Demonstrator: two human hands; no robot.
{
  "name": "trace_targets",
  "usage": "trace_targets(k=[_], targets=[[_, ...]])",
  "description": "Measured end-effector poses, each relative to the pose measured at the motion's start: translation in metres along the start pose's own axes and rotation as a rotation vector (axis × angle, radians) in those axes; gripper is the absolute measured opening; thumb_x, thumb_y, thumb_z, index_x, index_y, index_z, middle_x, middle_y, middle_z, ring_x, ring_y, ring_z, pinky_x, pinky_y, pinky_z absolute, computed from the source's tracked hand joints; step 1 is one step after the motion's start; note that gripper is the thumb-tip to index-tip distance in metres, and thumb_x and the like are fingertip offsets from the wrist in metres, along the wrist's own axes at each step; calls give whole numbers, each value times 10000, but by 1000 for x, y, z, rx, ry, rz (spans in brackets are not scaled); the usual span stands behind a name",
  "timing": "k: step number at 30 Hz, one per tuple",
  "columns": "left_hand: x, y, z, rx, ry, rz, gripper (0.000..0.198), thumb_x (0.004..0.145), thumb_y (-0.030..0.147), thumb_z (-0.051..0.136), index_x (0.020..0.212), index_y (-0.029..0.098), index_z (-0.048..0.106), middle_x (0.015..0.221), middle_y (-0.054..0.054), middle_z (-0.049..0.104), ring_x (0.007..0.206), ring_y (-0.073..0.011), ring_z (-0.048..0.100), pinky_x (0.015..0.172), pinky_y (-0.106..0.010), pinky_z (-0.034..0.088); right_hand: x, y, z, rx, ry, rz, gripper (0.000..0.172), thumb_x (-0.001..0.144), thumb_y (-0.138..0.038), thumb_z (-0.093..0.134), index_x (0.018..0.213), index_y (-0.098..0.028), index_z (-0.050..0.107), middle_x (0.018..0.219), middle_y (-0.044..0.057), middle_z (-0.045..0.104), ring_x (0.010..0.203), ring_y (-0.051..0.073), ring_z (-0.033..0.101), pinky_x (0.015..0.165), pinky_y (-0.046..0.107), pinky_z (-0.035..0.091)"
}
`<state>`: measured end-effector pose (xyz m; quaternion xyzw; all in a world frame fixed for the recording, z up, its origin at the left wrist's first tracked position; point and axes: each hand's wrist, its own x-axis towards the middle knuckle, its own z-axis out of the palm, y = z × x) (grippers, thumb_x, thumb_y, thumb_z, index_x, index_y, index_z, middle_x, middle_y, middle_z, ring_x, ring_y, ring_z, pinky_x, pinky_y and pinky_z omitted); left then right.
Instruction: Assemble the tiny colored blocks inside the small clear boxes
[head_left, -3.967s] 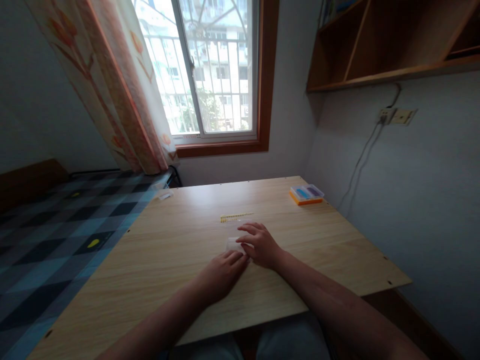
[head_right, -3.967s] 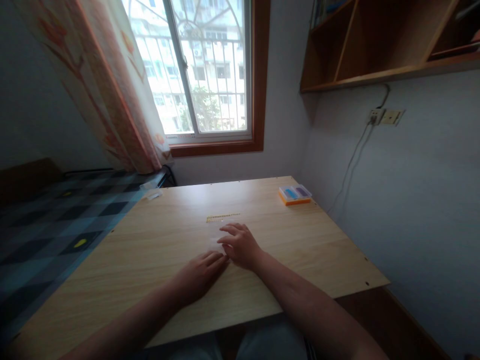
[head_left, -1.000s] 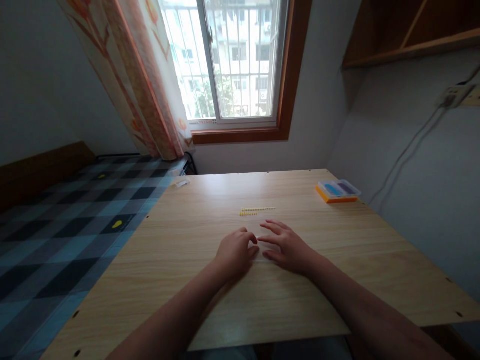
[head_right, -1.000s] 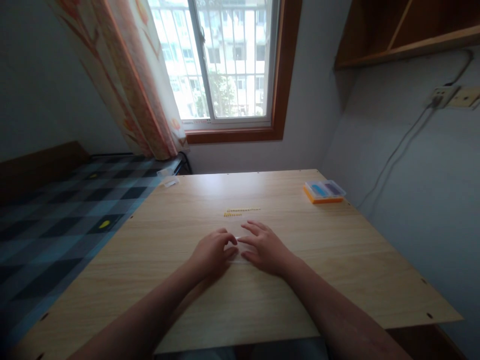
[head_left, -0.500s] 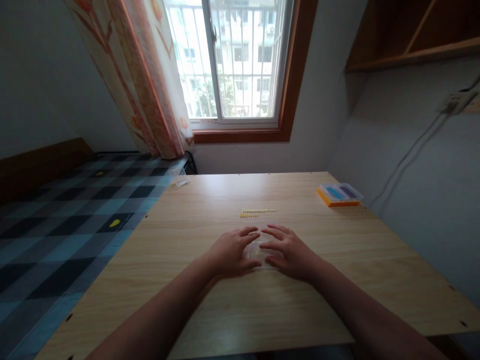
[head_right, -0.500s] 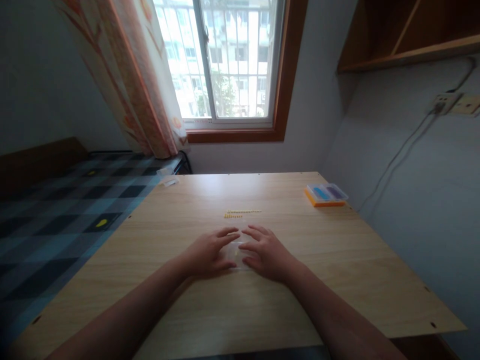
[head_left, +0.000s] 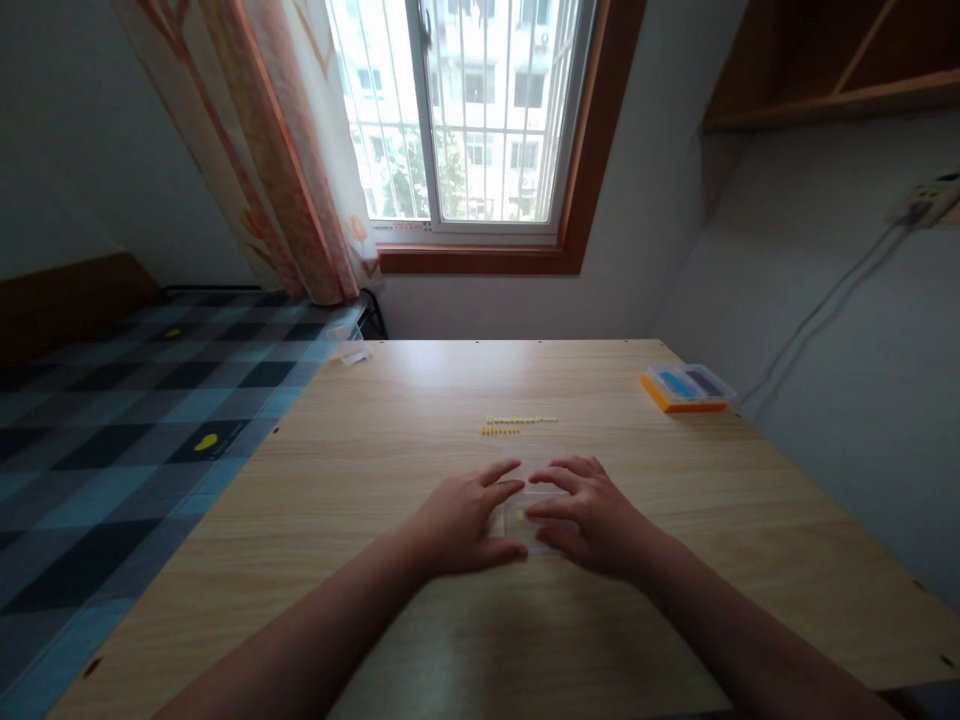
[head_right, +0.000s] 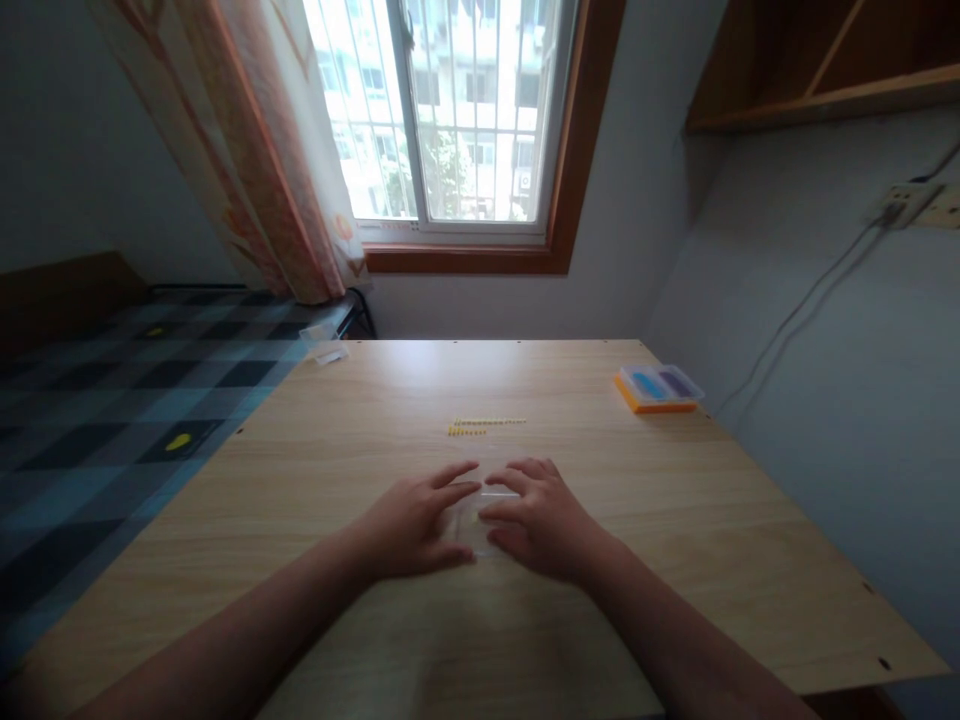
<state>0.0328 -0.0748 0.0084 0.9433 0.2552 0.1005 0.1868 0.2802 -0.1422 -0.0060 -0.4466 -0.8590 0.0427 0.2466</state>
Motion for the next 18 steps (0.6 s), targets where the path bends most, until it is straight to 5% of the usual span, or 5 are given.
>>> trace_targets(k=[7,14,18], targets=[[-2,4,-11,23,89,-8,559,783,463,804,1272,238,653,1172,-104,629,1024,-300,652,911,-454,541,2,-4,-2,15,-14,-25,243,858,-283,746,1085,-366,767,1164,26,712,1106,266,575,996,464,365],[-4,6,-14,-28,30,-34,708,724,492,850,1331,231,597,1216,-99,650,1151,-326,592,963,-439,497,2,-4,-2,6,2,-75,229,867,-287,741,1076,-374,773,1171,15,715,1108,255,579,1000,447,353],[-4,5,-11,-86,8,-48,643,720,485,851,1275,247,629,1062,-57,677,1066,-293,613,917,-406,499,3,-6,-4,-36,-8,-84,189,881,-307,738,1050,-379,783,1137,18,714,1061,239,580,975,432,355]])
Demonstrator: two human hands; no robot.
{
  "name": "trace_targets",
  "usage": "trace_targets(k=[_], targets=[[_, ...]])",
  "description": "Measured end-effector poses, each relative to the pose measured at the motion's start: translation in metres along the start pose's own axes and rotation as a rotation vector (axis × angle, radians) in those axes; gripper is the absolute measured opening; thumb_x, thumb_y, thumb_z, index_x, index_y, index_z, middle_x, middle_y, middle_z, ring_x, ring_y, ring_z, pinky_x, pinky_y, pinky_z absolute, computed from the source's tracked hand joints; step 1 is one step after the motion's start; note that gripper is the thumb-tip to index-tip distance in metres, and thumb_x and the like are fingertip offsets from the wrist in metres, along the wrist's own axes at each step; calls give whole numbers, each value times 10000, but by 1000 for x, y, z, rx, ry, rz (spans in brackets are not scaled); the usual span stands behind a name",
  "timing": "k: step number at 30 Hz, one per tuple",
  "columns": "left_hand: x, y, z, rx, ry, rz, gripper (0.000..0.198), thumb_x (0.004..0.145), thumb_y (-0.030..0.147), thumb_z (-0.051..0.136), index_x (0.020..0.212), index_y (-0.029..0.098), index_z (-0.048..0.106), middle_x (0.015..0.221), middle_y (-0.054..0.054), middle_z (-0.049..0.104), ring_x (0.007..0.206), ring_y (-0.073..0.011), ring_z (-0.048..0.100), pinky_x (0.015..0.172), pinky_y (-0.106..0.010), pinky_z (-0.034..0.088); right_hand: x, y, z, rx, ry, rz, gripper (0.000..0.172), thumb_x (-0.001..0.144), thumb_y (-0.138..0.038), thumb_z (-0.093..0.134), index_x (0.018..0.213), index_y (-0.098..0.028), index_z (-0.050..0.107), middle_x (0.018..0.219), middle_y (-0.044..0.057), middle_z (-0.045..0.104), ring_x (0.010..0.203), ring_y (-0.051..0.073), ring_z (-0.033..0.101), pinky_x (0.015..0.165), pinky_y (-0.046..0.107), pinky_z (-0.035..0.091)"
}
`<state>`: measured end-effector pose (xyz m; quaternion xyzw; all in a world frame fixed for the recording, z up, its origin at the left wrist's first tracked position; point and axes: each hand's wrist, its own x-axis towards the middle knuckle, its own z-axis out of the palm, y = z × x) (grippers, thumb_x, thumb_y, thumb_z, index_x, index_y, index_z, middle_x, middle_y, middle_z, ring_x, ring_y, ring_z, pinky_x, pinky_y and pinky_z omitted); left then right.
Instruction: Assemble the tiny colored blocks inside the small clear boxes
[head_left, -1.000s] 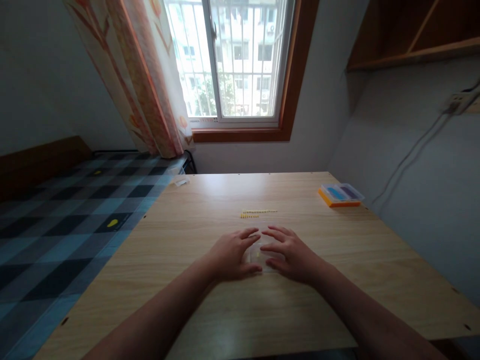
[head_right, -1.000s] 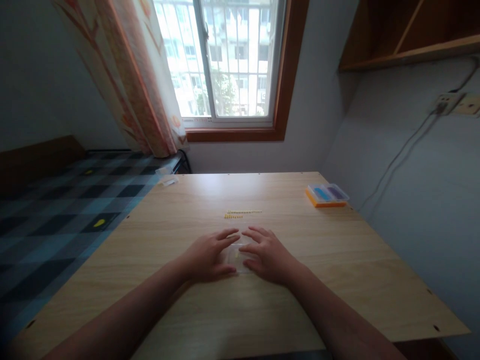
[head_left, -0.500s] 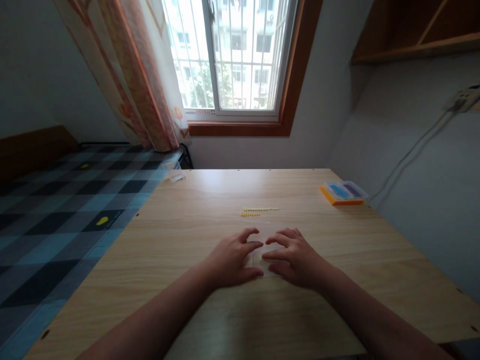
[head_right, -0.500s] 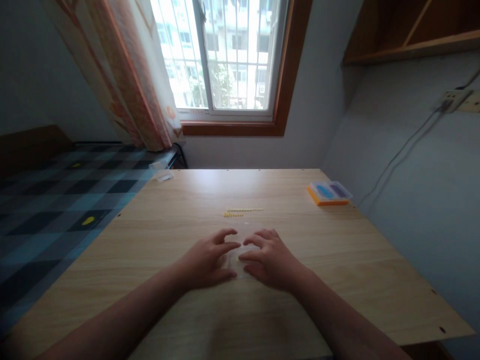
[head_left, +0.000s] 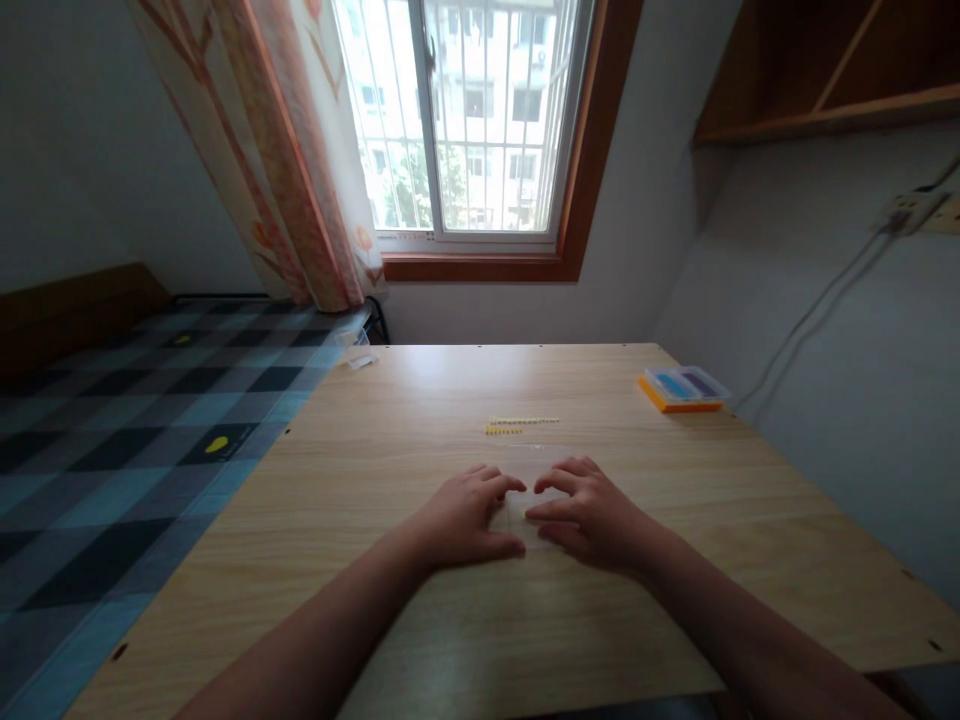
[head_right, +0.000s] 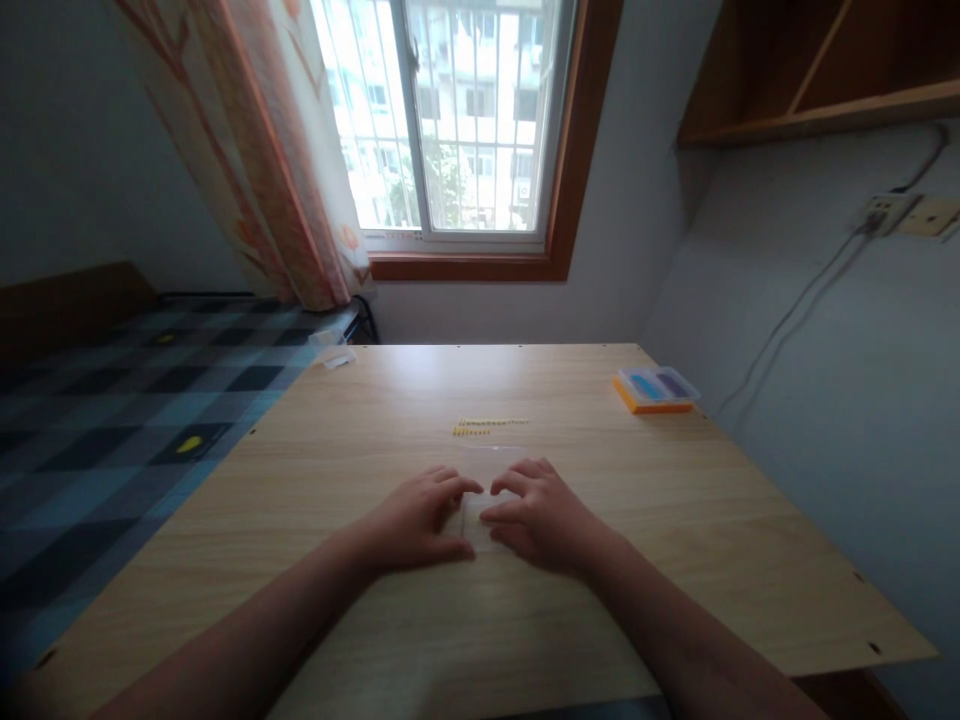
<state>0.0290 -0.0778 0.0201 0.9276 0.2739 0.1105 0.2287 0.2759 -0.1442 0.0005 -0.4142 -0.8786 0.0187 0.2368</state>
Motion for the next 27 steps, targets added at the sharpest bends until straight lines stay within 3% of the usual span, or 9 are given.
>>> trace_targets(k=[10,15,22,27], targets=[[2,1,3,-47,8,-3,575,707,454,855,1200,235,657,1043,-57,679,1013,-282,613,878,-386,481,21,-7,-1,-185,-108,-131,137,949,-329,644,948,-274,770,863,48,672,856,219,539,831,383,367],[2,-2,6,-54,22,24,551,717,467,854,1175,236,656,1104,-66,679,1043,-288,607,905,-399,472,32,-8,5,-198,-125,-161,149,959,-278,613,894,-237,740,879,41,693,786,198,533,745,358,355],[4,-6,10,-62,37,26,537,701,481,870,1116,218,653,1088,-69,682,1036,-294,618,891,-405,481,23,-6,9,-95,-69,-111,205,1000,-268,540,1016,-223,740,791,40,649,739,191,511,748,351,368],[5,-6,11,-68,22,29,562,708,504,862,1149,227,651,1094,-70,682,1036,-295,619,887,-397,477,21,-6,11,-58,-88,-80,197,990,-258,553,954,-227,744,786,35,642,726,184,507,741,346,371]])
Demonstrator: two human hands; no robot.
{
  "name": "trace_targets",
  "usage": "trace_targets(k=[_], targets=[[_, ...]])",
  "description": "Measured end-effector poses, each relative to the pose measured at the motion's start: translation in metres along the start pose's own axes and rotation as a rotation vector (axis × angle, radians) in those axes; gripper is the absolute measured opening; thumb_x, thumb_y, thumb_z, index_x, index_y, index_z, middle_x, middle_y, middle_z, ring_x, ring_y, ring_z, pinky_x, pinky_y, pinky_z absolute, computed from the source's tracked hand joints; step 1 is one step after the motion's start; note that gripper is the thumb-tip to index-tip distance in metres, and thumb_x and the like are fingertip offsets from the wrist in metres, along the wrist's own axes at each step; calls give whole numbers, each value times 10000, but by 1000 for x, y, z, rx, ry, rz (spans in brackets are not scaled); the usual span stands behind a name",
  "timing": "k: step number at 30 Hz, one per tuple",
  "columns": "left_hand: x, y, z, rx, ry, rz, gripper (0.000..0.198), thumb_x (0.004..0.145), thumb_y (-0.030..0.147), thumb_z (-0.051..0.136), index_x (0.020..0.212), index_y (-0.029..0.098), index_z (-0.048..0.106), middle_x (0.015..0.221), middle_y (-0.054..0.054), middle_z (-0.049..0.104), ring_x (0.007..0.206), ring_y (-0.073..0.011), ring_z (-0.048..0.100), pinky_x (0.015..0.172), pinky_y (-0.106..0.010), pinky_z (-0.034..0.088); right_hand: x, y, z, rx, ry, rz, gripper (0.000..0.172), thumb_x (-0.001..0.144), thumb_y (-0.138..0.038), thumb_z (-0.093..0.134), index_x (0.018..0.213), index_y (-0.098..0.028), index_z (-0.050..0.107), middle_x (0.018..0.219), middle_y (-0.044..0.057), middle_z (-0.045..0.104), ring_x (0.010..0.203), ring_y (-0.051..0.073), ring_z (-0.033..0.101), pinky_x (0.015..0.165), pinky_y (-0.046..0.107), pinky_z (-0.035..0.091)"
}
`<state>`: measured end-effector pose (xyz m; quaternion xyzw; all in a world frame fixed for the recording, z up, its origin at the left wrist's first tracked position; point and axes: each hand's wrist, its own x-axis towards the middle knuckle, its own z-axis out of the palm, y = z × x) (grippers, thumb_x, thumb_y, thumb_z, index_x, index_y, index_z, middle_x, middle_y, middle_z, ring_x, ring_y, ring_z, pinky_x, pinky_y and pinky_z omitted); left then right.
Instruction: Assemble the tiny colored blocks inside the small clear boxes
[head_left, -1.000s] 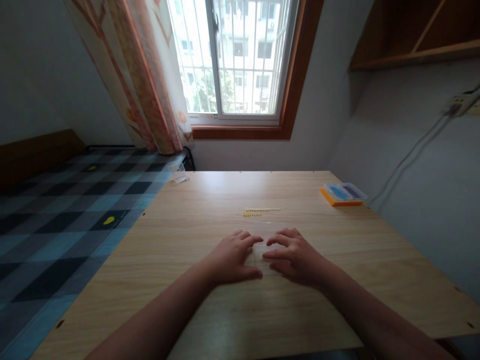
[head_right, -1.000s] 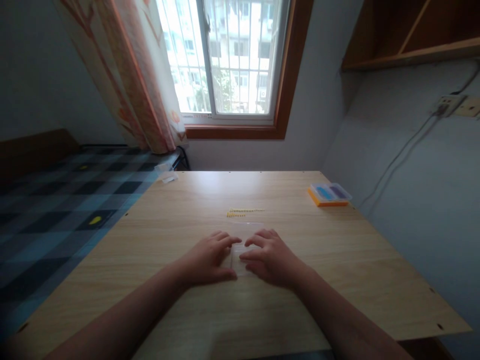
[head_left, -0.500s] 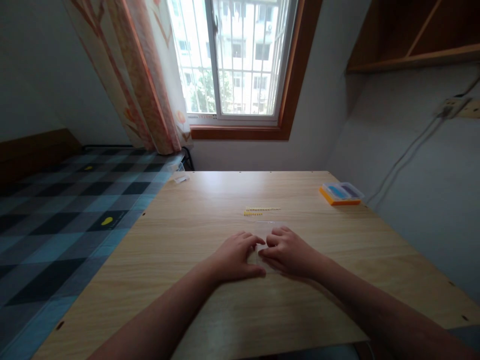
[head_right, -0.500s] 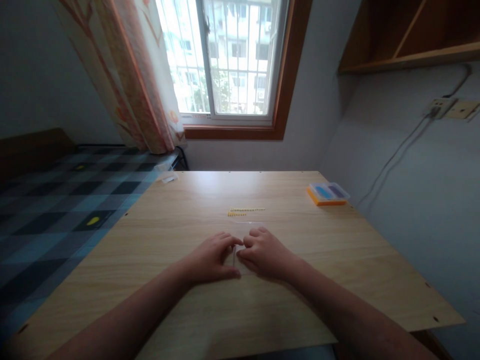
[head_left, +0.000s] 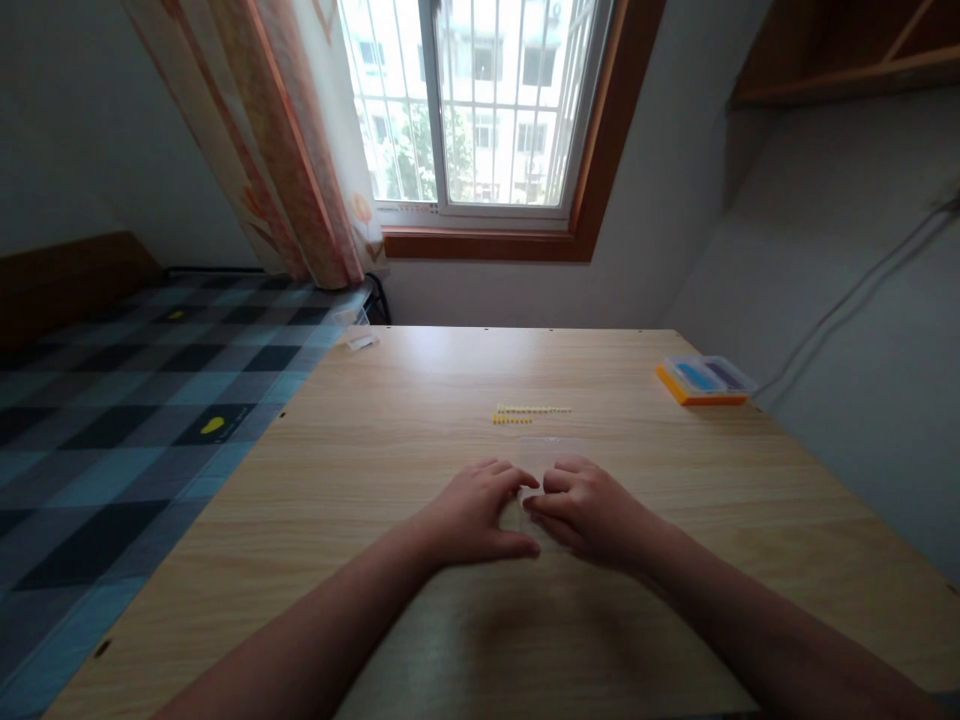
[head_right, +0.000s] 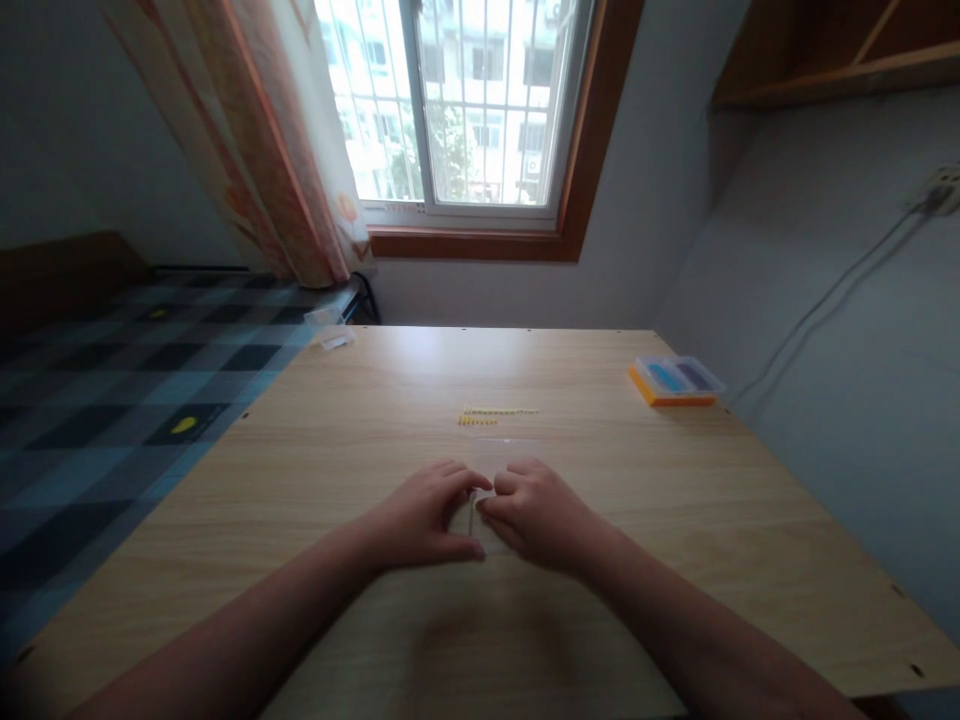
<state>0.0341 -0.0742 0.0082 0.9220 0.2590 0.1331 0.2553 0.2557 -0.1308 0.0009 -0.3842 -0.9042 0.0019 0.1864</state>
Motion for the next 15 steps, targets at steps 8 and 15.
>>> trace_targets(k=[8,15], targets=[[1,0,-1,11,-8,-9,589,708,521,857,1174,233,641,1081,-70,683,1048,-299,620,906,-410,479,0,0,-3,42,7,11,219,1002,-247,536,945,-216,745,773,36,642,723,182,517,746,342,385],[1,1,-1,13,-4,-18,587,711,513,852,1179,230,638,1084,-68,682,1052,-300,626,917,-426,485,1,-1,-4,33,0,16,223,983,-224,544,883,-209,743,767,39,644,720,179,519,746,337,388]])
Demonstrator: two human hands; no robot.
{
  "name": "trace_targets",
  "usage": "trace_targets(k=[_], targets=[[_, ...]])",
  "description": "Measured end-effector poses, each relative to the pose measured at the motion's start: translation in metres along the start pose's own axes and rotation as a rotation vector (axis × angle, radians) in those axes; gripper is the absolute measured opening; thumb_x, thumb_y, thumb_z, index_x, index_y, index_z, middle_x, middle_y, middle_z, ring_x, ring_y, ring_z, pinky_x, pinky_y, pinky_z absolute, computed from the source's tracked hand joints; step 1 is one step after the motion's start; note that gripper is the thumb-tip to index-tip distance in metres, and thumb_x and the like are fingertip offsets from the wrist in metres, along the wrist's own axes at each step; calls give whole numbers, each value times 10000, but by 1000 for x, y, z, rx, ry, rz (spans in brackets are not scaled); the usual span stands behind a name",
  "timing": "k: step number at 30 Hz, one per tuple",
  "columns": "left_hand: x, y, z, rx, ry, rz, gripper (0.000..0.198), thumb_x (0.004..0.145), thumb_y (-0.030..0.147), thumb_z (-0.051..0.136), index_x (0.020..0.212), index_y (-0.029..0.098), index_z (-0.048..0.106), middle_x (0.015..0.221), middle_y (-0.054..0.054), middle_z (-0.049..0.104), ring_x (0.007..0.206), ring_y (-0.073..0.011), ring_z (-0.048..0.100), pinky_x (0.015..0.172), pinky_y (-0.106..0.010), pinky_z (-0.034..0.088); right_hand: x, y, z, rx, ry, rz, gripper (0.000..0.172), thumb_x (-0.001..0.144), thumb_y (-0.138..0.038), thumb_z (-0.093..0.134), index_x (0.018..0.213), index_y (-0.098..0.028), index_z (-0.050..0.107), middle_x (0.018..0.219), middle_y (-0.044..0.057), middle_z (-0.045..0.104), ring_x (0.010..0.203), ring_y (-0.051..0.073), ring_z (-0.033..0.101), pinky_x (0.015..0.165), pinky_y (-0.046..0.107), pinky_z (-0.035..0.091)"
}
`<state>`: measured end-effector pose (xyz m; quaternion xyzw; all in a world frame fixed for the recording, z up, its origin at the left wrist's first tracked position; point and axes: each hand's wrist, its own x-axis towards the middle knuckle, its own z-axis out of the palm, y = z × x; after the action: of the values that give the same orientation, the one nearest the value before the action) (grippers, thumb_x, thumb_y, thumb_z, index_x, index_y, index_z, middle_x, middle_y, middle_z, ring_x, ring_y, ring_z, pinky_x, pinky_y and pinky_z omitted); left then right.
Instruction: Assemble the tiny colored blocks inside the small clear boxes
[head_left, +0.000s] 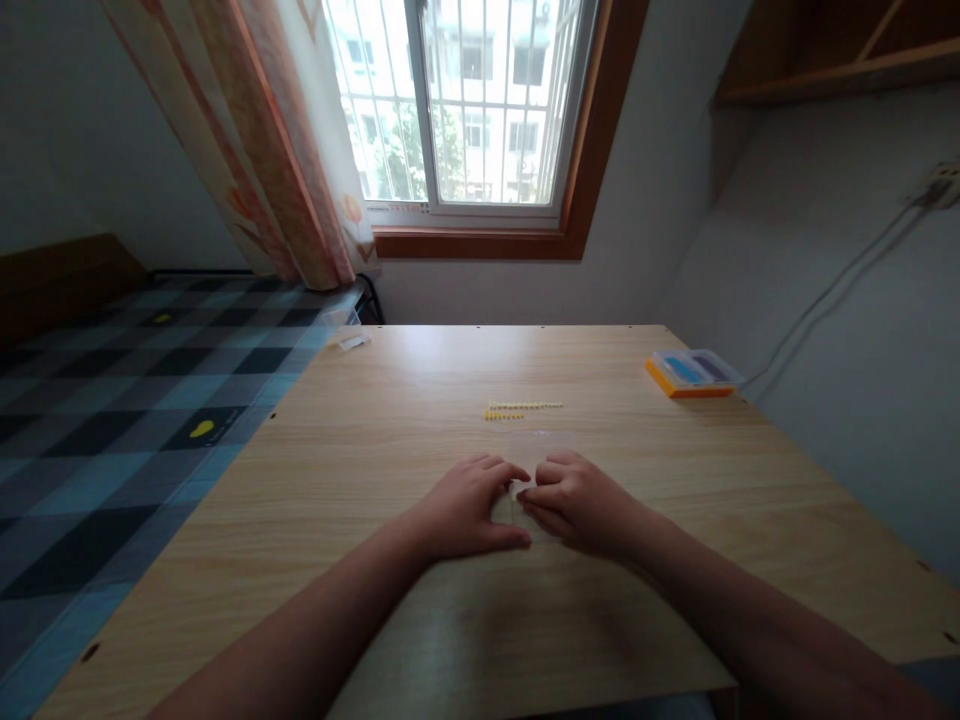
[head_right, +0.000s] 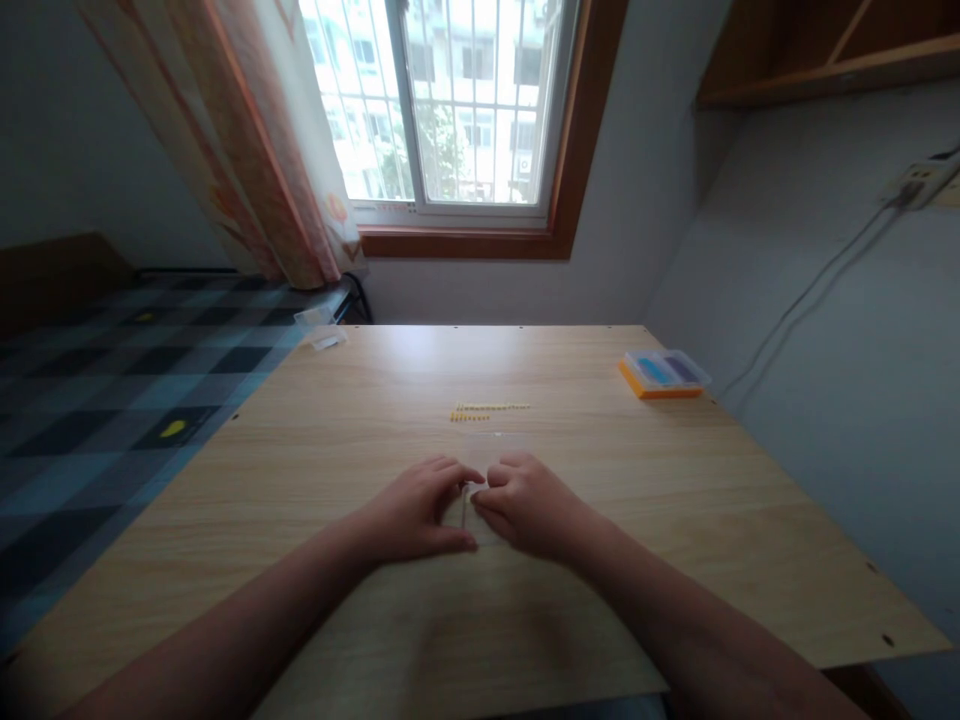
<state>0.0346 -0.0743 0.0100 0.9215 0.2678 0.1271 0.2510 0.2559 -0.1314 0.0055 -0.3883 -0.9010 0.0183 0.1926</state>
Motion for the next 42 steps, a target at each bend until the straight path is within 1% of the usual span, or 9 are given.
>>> trace_targets(k=[14,19,22,24,27,30,33,36,42], targets=[[-1,0,1,6,12,9,581,715,502,846,1186,230,641,1081,-64,680,1047,-293,622,912,-412,485,0,-1,3,7,45,-3,224,988,-212,532,921,-202,745,741,33,632,703,173,519,754,336,402],[-1,1,1,6,30,2,575,702,480,857,1176,227,650,1090,-65,685,1057,-298,617,934,-427,484,-5,5,2,-17,243,-45,231,996,-243,532,992,-208,761,703,32,623,679,180,507,712,337,411],[-1,1,0,-10,33,2,591,705,470,856,1205,236,644,1127,-69,685,1082,-302,613,955,-433,479,-2,14,-9,-43,407,-24,214,983,-228,557,1012,-204,768,716,39,642,685,185,518,705,342,426],[-1,2,-1,-15,22,-3,601,702,470,859,1212,239,641,1133,-72,686,1085,-306,615,952,-435,481,7,25,-21,-52,446,41,209,978,-233,570,1016,-202,773,766,53,671,726,194,548,739,358,443],[-1,3,-2,-14,15,-9,592,696,468,860,1196,235,644,1137,-76,685,1088,-314,616,947,-439,482,30,48,-35,-58,395,129,212,971,-258,591,1014,-191,787,859,81,703,834,218,582,818,383,455],[-1,3,-2,-5,12,-8,592,699,471,852,1198,232,643,1126,-74,687,1085,-316,618,950,-442,478,61,72,-37,-52,265,159,215,960,-221,598,1015,-189,804,876,80,712,850,209,588,860,372,448],[0,2,-2,-2,8,1,600,701,480,845,1207,232,638,1114,-66,688,1073,-310,621,943,-433,478,94,90,-26,-57,89,188,217,946,-207,618,1039,-217,814,918,72,730,872,193,603,889,348,442],[0,0,-2,-8,9,-2,607,694,488,846,1204,236,635,1110,-62,691,1052,-306,624,926,-423,480,119,102,-10,-57,-29,181,188,873,-175,686,955,-248,838,887,52,748,839,181,621,866,315,451],[0,-2,-3,5,14,-25,600,705,503,832,1207,239,635,1128,-67,697,1062,-316,622,930,-420,477,137,117,12,-68,-139,212,325,794,-66,635,929,-269,849,890,45,759,839,181,629,859,288,453]])
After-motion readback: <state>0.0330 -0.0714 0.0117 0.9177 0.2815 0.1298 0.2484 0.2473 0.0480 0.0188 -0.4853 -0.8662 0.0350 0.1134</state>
